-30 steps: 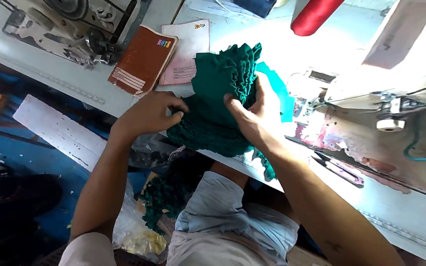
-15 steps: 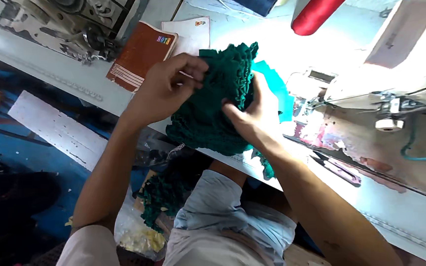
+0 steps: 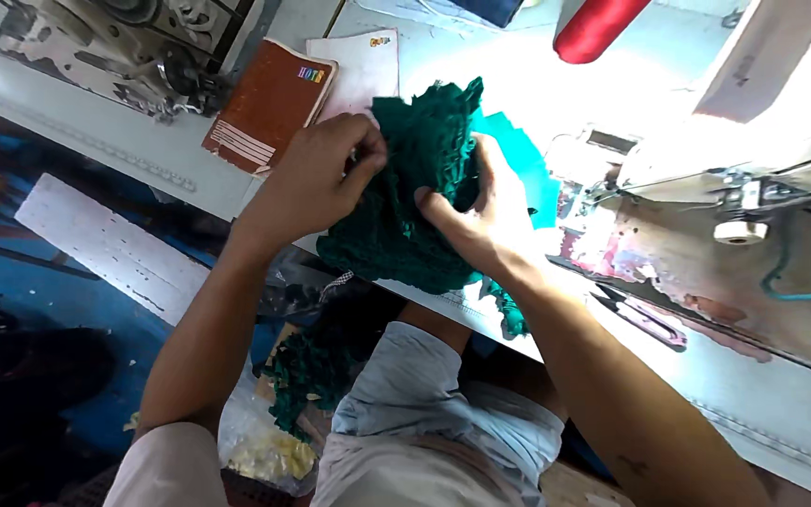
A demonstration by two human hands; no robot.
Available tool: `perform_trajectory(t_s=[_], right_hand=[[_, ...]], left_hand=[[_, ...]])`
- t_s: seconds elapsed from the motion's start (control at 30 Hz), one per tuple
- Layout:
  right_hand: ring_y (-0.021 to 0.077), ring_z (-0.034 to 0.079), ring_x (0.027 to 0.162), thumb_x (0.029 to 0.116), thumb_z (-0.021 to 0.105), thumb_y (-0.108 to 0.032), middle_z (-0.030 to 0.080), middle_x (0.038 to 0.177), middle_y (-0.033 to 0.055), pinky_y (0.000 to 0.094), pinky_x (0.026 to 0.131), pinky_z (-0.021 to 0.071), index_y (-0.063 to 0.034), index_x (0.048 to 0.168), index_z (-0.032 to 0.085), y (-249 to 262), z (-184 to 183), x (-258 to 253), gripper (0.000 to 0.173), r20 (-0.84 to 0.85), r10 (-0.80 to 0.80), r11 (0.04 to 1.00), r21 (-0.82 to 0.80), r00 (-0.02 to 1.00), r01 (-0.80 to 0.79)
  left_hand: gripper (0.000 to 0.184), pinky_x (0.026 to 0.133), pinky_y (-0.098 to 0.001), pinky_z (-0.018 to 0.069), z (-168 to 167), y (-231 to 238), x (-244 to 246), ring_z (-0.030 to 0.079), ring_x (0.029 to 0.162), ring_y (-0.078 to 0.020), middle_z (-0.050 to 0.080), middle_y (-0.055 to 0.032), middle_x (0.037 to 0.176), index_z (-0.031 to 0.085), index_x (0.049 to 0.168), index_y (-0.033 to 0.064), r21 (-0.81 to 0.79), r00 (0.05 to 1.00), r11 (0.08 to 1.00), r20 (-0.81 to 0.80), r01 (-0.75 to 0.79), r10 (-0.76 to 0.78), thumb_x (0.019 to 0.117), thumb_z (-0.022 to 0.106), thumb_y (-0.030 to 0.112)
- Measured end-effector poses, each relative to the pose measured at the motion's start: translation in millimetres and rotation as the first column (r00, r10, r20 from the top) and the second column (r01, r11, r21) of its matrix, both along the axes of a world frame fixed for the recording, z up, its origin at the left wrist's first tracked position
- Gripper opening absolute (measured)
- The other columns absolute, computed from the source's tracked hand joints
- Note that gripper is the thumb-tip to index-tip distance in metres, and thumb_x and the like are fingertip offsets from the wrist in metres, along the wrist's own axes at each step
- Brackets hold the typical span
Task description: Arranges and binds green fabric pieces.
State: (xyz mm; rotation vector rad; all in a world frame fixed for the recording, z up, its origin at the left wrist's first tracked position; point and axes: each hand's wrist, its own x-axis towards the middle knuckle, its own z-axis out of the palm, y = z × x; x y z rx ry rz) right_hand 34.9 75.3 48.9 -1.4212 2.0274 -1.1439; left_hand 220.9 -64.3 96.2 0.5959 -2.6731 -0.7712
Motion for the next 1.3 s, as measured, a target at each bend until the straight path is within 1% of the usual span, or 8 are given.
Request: perform_trajectory(t_s=[0.13, 0.33, 0.5, 0.7, 0.83, 0.93, 1.13, 1.3], right_hand=[[0.0329, 0.061, 0.119, 0.0667, 0.073, -0.079, 0.06, 0.135, 0.0183, 0.0556, 0.091, 0.051, -0.0041, 0.151, 0.042, -2.0, -0.2, 16.1, 0.116, -0.158, -0.042, 0.997, 0.06, 0.987, 0.052], [0.0199, 0.066, 0.112, 0.086, 0.069, -0.043, 0.067, 0.123, 0.0115, 0.0446, 0.092, 0.0533, -0.0065, 0.141, 0.051, -2.8, -3.1, 4.1, 0.068, -0.014, -0.102, 0.994, -0.025, 0.995, 0.102], [0.0122, 0.066, 0.11, 0.0849, 0.069, -0.045, 0.068, 0.12, 0.0054, 0.0393, 0.091, 0.0542, -0.0125, 0.14, 0.052, -3.3, -1.1, -0.6, 0.066, 0.064, -0.106, 0.994, 0.003, 0.992, 0.106], [0.0229, 0.062, 0.122, 0.0837, 0.069, -0.051, 0.063, 0.131, 0.0132, 0.0481, 0.099, 0.0505, -0.0081, 0.148, 0.045, -1.9, -1.5, 1.2, 0.081, -0.023, 0.006, 0.999, 0.05, 1.0, -0.005], [0.0354, 0.058, 0.119, 0.0671, 0.071, -0.08, 0.059, 0.134, 0.0189, 0.0555, 0.091, 0.0498, -0.0041, 0.153, 0.04, -0.1, -1.1, 16.3, 0.118, -0.226, 0.03, 0.995, 0.1, 0.974, -0.007], [0.0377, 0.061, 0.118, 0.0772, 0.074, -0.056, 0.061, 0.133, 0.0228, 0.0553, 0.092, 0.0505, 0.0011, 0.149, 0.042, 0.9, -8.4, 18.8, 0.098, -0.259, -0.044, 0.999, -0.003, 0.965, 0.044], [0.0283, 0.061, 0.122, 0.0815, 0.069, -0.047, 0.063, 0.133, 0.0169, 0.0514, 0.097, 0.0502, -0.0038, 0.149, 0.044, -0.2, -8.7, 6.8, 0.084, -0.107, -0.052, 0.998, 0.019, 0.993, 0.054], [0.0284, 0.061, 0.122, 0.0816, 0.068, -0.047, 0.063, 0.133, 0.0163, 0.051, 0.096, 0.0501, -0.0034, 0.149, 0.044, -0.7, -11.0, 6.8, 0.084, -0.121, -0.035, 0.999, 0.004, 0.992, 0.036]], left_hand=[[0.016, 0.077, -0.0268, 0.0651, 1.7, 11.2, -25.0, 0.073, 0.084, -0.0082, 0.068, -0.0072, 0.104, 0.063, 0.11, 0.0017, 0.226, 0.992, 0.973, -0.111, -0.036, 0.062, 0.1051, 0.057, 0.015], [0.039, 0.095, -0.033, 0.06, -9.3, 5.0, 18.6, 0.067, 0.115, -0.0148, 0.063, -0.0088, 0.133, 0.057, 0.133, 0.0014, 0.323, 0.983, 0.935, -0.156, 0.148, -0.101, 0.0943, 0.06, 0.007], [0.031, 0.091, -0.0541, 0.0532, -46.9, -2.9, 54.5, 0.065, 0.108, -0.0312, 0.069, -0.0136, 0.114, 0.075, 0.114, 0.0107, 0.015, 0.981, 0.997, 0.177, 0.079, -0.081, 0.0896, 0.071, 0.029], [0.024, 0.072, -0.0261, 0.0559, -31.5, 2.6, 33.2, 0.066, 0.077, -0.0069, 0.071, -0.0037, 0.088, 0.073, 0.108, 0.0067, 0.001, 0.999, 1.0, -0.039, -0.021, 0.021, 0.0989, 0.06, 0.024], [0.017, 0.07, -0.0264, 0.0567, -16.8, 15.6, 0.2, 0.067, 0.072, -0.0055, 0.071, -0.0031, 0.083, 0.07, 0.1, 0.0054, 0.016, 0.993, 0.996, -0.083, -0.086, 0.087, 0.098, 0.059, 0.019], [0.021, 0.08, -0.0216, 0.0596, -14.4, 18.0, -3.3, 0.07, 0.083, -0.0015, 0.073, -0.0017, 0.095, 0.07, 0.11, 0.004, 0.141, 0.987, 0.99, -0.154, -0.016, 0.038, 0.102, 0.059, 0.019], [0.039, 0.096, -0.0595, 0.0498, -45.2, 9.0, 41.7, 0.061, 0.117, -0.0371, 0.067, -0.0171, 0.12, 0.073, 0.112, 0.0069, -0.018, 0.968, 0.995, 0.232, -0.095, 0.097, 0.0927, 0.067, 0.04], [0.024, 0.093, -0.0567, 0.0468, -61.5, 11.0, 44.8, 0.06, 0.113, -0.034, 0.068, -0.0111, 0.112, 0.075, 0.103, 0.0137, -0.033, 0.978, 0.997, 0.192, -0.073, 0.077, 0.0968, 0.064, 0.034]])
